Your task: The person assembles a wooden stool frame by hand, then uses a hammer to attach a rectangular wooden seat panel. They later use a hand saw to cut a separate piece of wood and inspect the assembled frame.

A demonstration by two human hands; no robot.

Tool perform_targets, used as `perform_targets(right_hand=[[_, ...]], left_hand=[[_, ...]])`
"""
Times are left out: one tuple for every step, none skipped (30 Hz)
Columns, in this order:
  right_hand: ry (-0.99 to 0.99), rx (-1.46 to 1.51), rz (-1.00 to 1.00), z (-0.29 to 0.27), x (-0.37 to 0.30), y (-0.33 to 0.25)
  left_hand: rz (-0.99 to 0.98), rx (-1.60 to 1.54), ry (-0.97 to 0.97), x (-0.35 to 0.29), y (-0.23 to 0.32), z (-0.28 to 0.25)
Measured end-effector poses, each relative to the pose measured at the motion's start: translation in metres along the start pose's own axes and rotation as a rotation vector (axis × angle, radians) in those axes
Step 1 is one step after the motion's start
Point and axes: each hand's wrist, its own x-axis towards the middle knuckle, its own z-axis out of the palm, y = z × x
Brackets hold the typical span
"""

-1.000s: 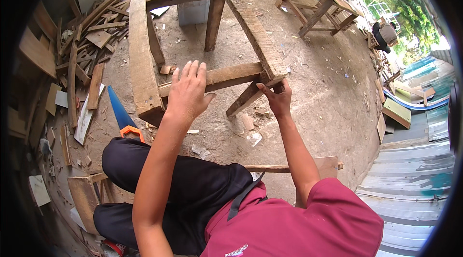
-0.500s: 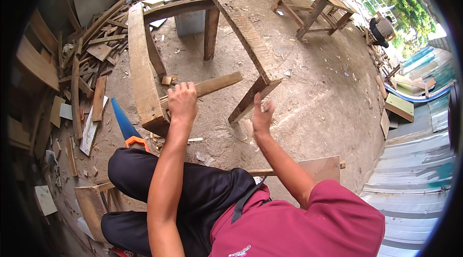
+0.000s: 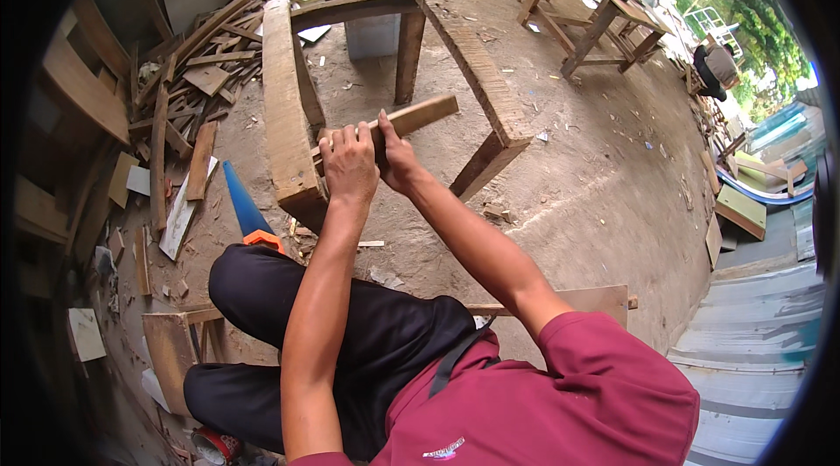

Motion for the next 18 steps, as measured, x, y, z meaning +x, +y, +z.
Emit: perform_targets(right_hand=[[-0.035, 0.026, -0.004, 0.015, 0.010, -0.002], [-0.058, 0.054, -0.006, 0.026, 0.016, -0.004], [-0.063, -0.058, 0.043, 0.041, 0.011, -0.014], [-0.056, -0.158, 0.053, 0.021, 0.035, -0.023], [-0.047, -0.218, 0.102, 0.027, 0.048, -0.028], [-0.040, -0.279, 0.153, 0.035, 0.057, -0.029], [-0.030, -0.277, 0.123, 0.041, 0.067, -0.030], [-0.021, -0.278, 0.096, 0.047, 0.076, -0.031], [0.009, -0.291, 0.107, 0.050, 0.083, -0.035], [0.028, -0.306, 0.124, 0.056, 0.090, -0.037], [0.015, -0.313, 0.155, 0.048, 0.099, -0.044], [0.003, -0.320, 0.184, 0.036, 0.105, -0.051], [-0.008, -0.363, 0.208, 0.025, 0.111, -0.054], [-0.018, -0.405, 0.228, 0.013, 0.116, -0.059], [-0.068, -0.384, 0.236, 0.002, 0.116, -0.058], [-0.137, -0.334, 0.285, 0.002, 0.103, -0.055], [-0.185, -0.342, 0.220, 0.002, 0.082, -0.051], [-0.209, -0.342, 0.198, 0.004, 0.052, -0.051]], left_hand=[[0.020, -0.183, 0.104, 0.001, -0.012, 0.002], [0.045, -0.258, 0.135, -0.004, -0.013, -0.005], [0.063, -0.327, 0.163, -0.009, -0.012, -0.023], [0.120, -0.428, 0.205, -0.006, 0.004, -0.044], [0.098, -0.513, 0.143, -0.011, 0.002, -0.056], [0.072, -0.597, 0.081, -0.019, -0.002, -0.069], [0.048, -0.685, 0.021, -0.024, -0.007, -0.081], [0.056, -0.798, -0.002, -0.027, -0.014, -0.091], [0.064, -0.911, -0.024, -0.030, -0.022, -0.100], [0.064, -1.018, -0.041, -0.034, -0.032, -0.112], [0.094, -1.076, -0.086, -0.035, -0.035, -0.126], [0.118, -1.030, -0.058, -0.038, -0.036, -0.136], [0.140, -0.974, -0.027, -0.041, -0.039, -0.146], [0.167, -0.917, 0.004, -0.043, -0.042, -0.154], [0.169, -0.831, 0.025, -0.046, -0.047, -0.161], [0.145, -0.832, 0.029, -0.051, -0.055, -0.164], [0.124, -0.833, 0.038, -0.056, -0.060, -0.169], [0.103, -0.843, 0.042, -0.060, -0.065, -0.173]])
